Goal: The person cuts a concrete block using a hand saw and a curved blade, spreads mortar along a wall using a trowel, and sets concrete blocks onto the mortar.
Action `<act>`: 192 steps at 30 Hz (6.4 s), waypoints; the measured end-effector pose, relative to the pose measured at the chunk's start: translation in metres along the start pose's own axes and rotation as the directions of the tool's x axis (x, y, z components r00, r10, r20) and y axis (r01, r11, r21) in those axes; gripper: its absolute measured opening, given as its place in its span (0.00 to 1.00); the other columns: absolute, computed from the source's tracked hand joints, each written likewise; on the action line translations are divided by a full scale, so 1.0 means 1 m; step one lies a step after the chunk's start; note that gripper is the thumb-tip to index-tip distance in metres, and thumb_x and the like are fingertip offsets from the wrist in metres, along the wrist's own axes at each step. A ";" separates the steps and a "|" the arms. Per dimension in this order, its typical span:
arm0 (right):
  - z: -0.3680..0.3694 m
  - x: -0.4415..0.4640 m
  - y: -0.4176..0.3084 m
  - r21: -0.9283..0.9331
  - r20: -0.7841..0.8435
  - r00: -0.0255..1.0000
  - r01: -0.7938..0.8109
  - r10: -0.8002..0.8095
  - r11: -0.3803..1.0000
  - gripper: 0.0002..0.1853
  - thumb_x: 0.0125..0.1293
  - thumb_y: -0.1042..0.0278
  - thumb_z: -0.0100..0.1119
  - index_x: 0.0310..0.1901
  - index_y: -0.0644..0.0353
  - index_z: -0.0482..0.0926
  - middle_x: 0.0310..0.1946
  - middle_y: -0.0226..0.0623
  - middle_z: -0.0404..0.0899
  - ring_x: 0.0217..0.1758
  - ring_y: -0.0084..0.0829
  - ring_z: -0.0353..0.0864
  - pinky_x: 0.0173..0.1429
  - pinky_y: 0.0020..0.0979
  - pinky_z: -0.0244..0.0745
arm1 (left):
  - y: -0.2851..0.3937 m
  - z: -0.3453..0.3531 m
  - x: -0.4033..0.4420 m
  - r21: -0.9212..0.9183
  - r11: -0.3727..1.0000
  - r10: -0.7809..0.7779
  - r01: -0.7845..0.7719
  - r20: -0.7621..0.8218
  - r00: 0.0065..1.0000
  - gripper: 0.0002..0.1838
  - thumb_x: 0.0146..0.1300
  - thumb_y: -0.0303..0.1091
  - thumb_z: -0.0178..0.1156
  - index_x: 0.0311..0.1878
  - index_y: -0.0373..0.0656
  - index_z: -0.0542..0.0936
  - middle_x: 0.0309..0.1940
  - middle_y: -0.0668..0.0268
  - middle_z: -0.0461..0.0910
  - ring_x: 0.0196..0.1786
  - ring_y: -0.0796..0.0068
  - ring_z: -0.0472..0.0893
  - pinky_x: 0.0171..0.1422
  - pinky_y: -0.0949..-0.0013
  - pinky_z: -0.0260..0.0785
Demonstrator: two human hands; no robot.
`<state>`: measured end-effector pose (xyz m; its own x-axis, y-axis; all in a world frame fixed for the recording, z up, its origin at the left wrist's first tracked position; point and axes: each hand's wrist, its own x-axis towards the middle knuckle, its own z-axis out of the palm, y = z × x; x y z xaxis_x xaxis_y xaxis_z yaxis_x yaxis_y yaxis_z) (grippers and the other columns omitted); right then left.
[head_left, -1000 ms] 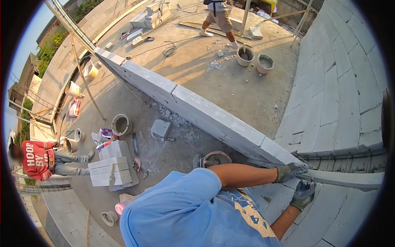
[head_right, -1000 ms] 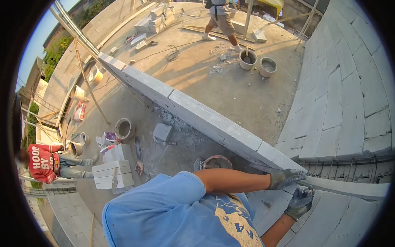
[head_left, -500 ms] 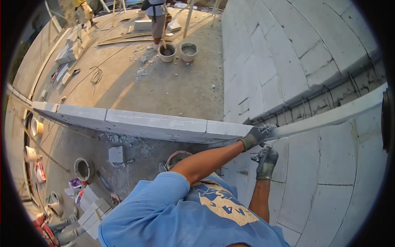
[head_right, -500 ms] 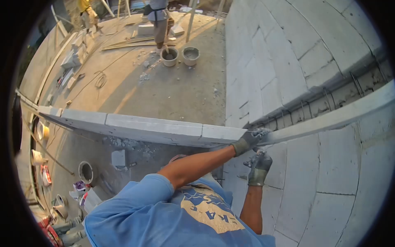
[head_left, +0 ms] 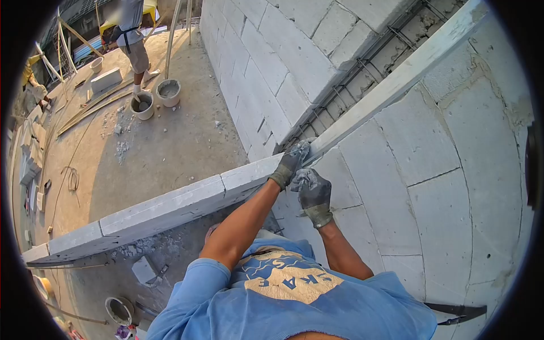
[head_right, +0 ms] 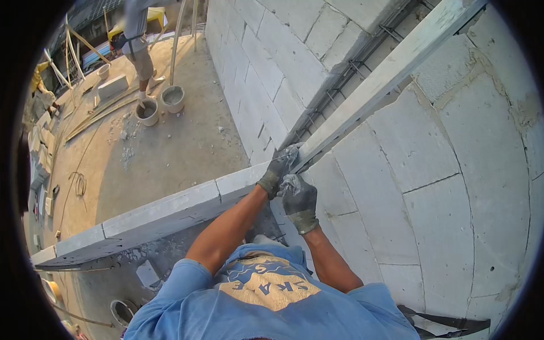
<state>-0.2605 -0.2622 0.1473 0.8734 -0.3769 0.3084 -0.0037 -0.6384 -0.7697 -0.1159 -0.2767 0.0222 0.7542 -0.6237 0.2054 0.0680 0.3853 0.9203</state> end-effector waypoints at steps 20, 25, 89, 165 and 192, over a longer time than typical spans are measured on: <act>0.019 0.253 -0.012 -0.849 0.528 0.797 0.491 0.293 0.194 0.14 0.56 0.70 0.62 0.44 0.57 0.88 0.47 0.45 0.87 0.50 0.42 0.87 0.51 0.44 0.81 | -0.002 0.005 -0.002 -0.440 0.884 -0.125 0.157 0.102 0.987 0.28 0.70 0.30 0.61 0.72 0.39 0.68 0.68 0.63 0.71 0.62 0.78 0.74 0.61 0.79 0.68; 0.020 0.273 0.047 -0.874 0.434 0.767 0.486 0.471 0.014 0.15 0.61 0.71 0.58 0.48 0.56 0.88 0.52 0.43 0.86 0.53 0.41 0.86 0.52 0.45 0.81 | 0.001 0.019 0.015 -0.401 0.907 -0.164 0.128 -0.058 0.985 0.06 0.71 0.26 0.58 0.45 0.37 0.83 0.40 0.72 0.83 0.41 0.82 0.79 0.47 0.77 0.72; -0.109 0.113 0.245 0.615 0.040 0.992 0.070 -0.119 0.785 0.24 0.74 0.75 0.52 0.68 0.74 0.64 0.66 0.50 0.68 0.68 0.35 0.70 0.71 0.34 0.70 | 0.045 0.017 -0.003 -0.198 0.980 -0.003 -0.015 -0.091 0.996 0.13 0.71 0.43 0.63 0.34 0.45 0.78 0.30 0.76 0.74 0.36 0.86 0.70 0.41 0.74 0.66; 0.287 -0.182 0.327 -0.238 0.946 0.307 0.456 0.100 0.857 0.20 0.73 0.49 0.48 0.47 0.54 0.84 0.43 0.46 0.85 0.46 0.48 0.84 0.49 0.45 0.77 | -0.102 0.181 -0.835 -0.783 0.577 -0.780 -0.234 -0.442 -0.444 0.37 0.70 0.65 0.50 0.64 0.39 0.75 0.60 0.53 0.79 0.59 0.66 0.80 0.59 0.65 0.73; 0.149 -0.308 0.367 -0.725 0.647 0.398 0.060 0.650 0.686 0.23 0.63 0.44 0.58 0.39 0.60 0.86 0.36 0.49 0.86 0.37 0.48 0.85 0.44 0.44 0.79 | -0.049 0.003 -0.942 -0.629 0.634 -0.628 0.450 -0.758 -0.176 0.27 0.73 0.54 0.51 0.62 0.42 0.76 0.57 0.59 0.81 0.57 0.66 0.81 0.58 0.67 0.73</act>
<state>-0.4581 -0.2805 -0.3131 0.6608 -0.1304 -0.7392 -0.3033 -0.9472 -0.1039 -0.8317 0.2894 -0.2151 0.3198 0.3835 -0.8664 0.7932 0.3918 0.4662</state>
